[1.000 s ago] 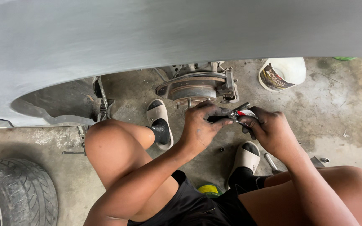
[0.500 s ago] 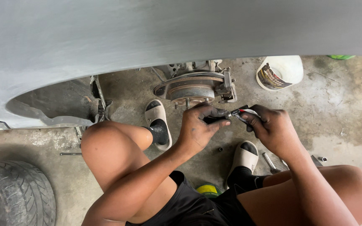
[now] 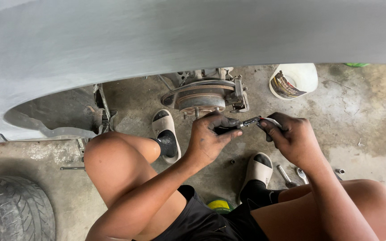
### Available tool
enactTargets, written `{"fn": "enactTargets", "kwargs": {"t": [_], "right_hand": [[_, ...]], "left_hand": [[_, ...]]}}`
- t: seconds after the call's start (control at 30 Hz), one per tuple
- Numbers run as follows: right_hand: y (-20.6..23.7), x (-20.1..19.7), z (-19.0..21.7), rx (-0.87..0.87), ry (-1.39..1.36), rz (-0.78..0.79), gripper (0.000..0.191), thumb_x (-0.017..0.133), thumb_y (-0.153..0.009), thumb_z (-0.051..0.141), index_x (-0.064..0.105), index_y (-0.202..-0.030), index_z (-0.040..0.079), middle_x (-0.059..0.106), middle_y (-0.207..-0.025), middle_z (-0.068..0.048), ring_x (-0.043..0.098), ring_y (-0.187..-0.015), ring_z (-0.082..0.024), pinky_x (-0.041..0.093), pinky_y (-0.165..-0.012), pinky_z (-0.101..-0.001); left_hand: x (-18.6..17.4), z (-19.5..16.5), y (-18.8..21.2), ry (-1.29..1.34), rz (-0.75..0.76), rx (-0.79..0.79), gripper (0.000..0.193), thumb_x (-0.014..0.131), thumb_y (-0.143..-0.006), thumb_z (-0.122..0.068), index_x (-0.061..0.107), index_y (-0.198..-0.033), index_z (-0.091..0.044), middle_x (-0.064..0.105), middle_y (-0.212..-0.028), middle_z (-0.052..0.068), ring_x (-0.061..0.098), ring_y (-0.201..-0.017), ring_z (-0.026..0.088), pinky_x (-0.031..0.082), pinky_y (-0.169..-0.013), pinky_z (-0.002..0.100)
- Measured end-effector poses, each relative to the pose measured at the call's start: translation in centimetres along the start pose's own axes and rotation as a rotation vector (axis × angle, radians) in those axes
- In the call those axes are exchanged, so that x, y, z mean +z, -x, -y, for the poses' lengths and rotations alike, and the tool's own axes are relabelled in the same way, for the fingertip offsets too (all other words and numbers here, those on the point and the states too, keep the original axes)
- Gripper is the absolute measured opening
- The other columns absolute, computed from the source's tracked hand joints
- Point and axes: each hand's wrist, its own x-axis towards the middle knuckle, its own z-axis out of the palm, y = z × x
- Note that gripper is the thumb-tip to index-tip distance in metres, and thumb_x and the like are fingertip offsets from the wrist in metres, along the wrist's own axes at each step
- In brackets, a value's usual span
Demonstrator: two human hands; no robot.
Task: The person sits on the floor beside a car with a wheel removed and works on the exposed brake disc and caliper. They handle a metal brake pin, wipe it with a rag, squeeze grease from a small packet onto the pin, and spread the grease by hand.
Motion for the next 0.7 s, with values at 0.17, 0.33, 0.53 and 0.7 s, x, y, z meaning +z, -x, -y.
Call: {"fn": "enactTargets", "kwargs": {"t": [0.17, 0.33, 0.53, 0.7], "right_hand": [[-0.3, -0.3, -1.6, 0.067, -0.137, -0.069, 0.021, 0.064, -0.100, 0.024, 0.070, -0.104, 0.004, 0.068, -0.070, -0.006, 0.059, -0.056, -0.013, 0.048, -0.052, -0.0318], [-0.5, -1.6, -2.7, -0.099, -0.620, 0.028, 0.018, 0.055, -0.102, 0.015, 0.058, -0.113, 0.001, 0.070, -0.096, -0.004, 0.068, -0.090, -0.010, 0.058, -0.083, -0.0282], [0.3, 0.0, -3.1, -0.051, -0.549, 0.087, 0.021, 0.054, -0.105, 0.018, 0.065, -0.106, 0.000, 0.069, -0.086, -0.003, 0.055, -0.073, -0.009, 0.047, -0.066, -0.0257], [0.1, 1.2, -3.3, -0.099, -0.495, 0.039, 0.025, 0.055, -0.109, 0.022, 0.066, -0.105, 0.000, 0.057, -0.078, 0.000, 0.048, -0.073, -0.008, 0.041, -0.066, -0.0244]], "left_hand": [[0.0, 1.0, 0.1, 0.120, -0.016, 0.006, 0.021, 0.085, -0.084, -0.015, 0.074, -0.098, -0.004, 0.077, -0.089, 0.002, 0.071, -0.079, 0.008, 0.059, -0.074, 0.026], [0.2, 2.4, -0.3, 0.396, -0.005, -0.126, 0.018, 0.082, -0.088, -0.012, 0.075, -0.102, -0.002, 0.078, -0.094, 0.004, 0.072, -0.086, 0.010, 0.060, -0.080, 0.026], [0.6, 3.2, -0.9, 0.644, -0.033, -0.178, 0.018, 0.081, -0.088, -0.009, 0.075, -0.105, -0.004, 0.077, -0.099, 0.004, 0.072, -0.091, 0.011, 0.060, -0.087, 0.026], [0.5, 2.7, -0.7, 0.536, -0.006, -0.144, 0.016, 0.080, -0.091, -0.011, 0.076, -0.104, -0.003, 0.078, -0.098, 0.004, 0.073, -0.092, 0.011, 0.062, -0.086, 0.026]]}}
